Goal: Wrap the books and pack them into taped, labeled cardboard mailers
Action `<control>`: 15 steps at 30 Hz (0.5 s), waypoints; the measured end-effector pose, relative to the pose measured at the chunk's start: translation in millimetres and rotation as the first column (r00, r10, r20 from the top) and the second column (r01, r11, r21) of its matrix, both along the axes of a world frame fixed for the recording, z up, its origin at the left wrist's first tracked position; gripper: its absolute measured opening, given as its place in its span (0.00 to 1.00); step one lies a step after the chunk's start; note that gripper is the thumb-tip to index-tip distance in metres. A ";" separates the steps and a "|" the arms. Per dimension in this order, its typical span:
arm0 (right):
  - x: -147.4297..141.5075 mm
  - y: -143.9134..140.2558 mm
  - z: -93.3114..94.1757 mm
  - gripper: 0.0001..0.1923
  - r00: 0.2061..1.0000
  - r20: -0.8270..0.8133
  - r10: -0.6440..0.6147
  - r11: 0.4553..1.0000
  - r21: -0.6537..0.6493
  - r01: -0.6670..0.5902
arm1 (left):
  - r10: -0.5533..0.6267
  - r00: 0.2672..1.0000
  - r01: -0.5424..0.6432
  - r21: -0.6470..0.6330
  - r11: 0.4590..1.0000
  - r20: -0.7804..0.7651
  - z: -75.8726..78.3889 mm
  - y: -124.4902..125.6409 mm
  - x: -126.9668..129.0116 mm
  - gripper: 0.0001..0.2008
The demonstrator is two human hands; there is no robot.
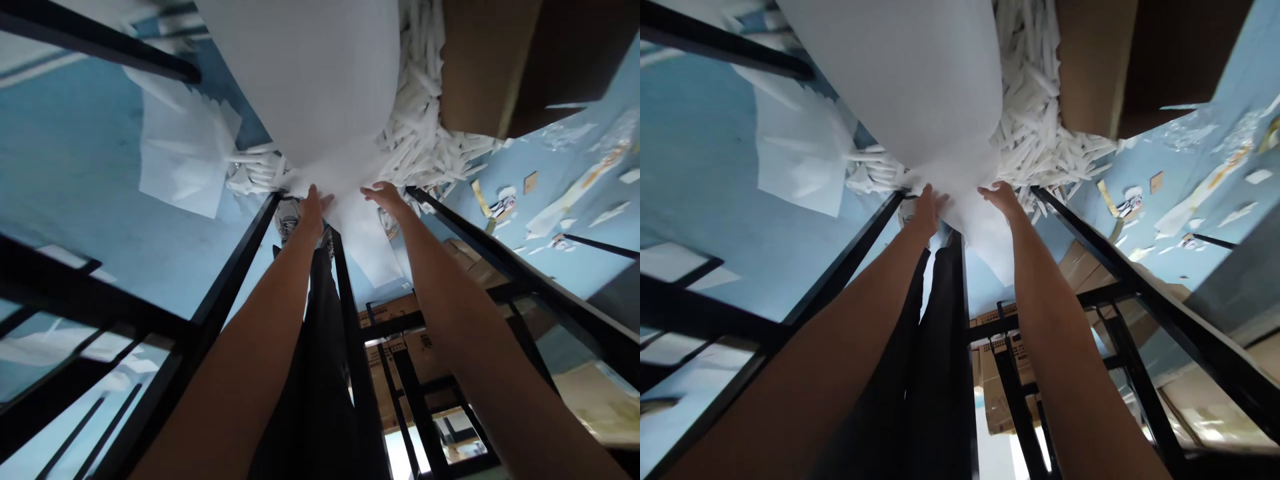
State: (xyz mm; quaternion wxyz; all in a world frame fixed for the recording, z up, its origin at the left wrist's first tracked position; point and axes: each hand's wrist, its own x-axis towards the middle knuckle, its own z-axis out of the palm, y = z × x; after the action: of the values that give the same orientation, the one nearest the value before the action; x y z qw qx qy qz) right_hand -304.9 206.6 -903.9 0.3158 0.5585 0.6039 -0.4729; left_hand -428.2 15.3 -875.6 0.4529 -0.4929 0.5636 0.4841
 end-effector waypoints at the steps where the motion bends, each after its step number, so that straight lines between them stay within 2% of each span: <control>1: -6.3 -0.9 16.1 0.22 0.998 -0.040 -0.056 0.997 -0.062 0.054 | 0.025 1.000 -0.025 0.005 1.000 -0.010 14.9 4.4 -5.9 0.14; 3: -18.8 -0.9 48.4 0.15 0.986 -0.099 -0.132 0.986 -0.120 0.120 | 0.037 0.999 -0.036 0.067 0.997 -0.007 45.5 11.9 -16.5 0.10; 5: -32.1 2.1 80.8 0.15 0.981 -0.117 -0.153 0.987 -0.060 0.147 | 0.007 1.000 -0.010 0.156 0.988 0.022 75.8 16.9 -25.0 0.06; 6: -38.9 4.7 97.1 0.19 0.982 -0.107 -0.156 0.988 -0.005 0.156 | -0.003 0.999 -0.003 0.177 0.984 0.034 90.4 18.5 -28.5 0.05; 8: -51.6 10.8 129.3 0.33 0.982 -0.075 -0.172 0.980 0.087 0.179 | 0.010 0.999 -0.017 0.170 0.985 0.046 117.5 19.8 -34.5 0.05; 10: -61.1 16.1 160.1 0.44 0.978 -0.065 -0.201 0.976 0.077 0.205 | 0.032 0.998 -0.040 0.151 0.988 0.052 141.7 17.8 -39.2 0.07; 11: -64.3 17.5 174.8 0.44 0.975 -0.084 -0.207 0.977 0.031 0.211 | 0.026 0.998 -0.034 0.146 0.989 0.055 152.9 15.5 -40.8 0.08; 15: -71.3 13.5 232.4 0.26 0.940 -0.244 -0.237 0.960 -0.206 0.189 | -0.057 0.995 0.050 0.092 0.995 0.076 200.3 0.8 -38.5 0.11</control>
State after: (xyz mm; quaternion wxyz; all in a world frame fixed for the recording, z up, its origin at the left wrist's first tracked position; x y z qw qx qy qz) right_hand -376.2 220.1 -671.5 0.2273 0.5213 0.5316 -0.6277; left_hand -466.8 16.1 -675.2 0.5093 -0.4756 0.5358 0.4769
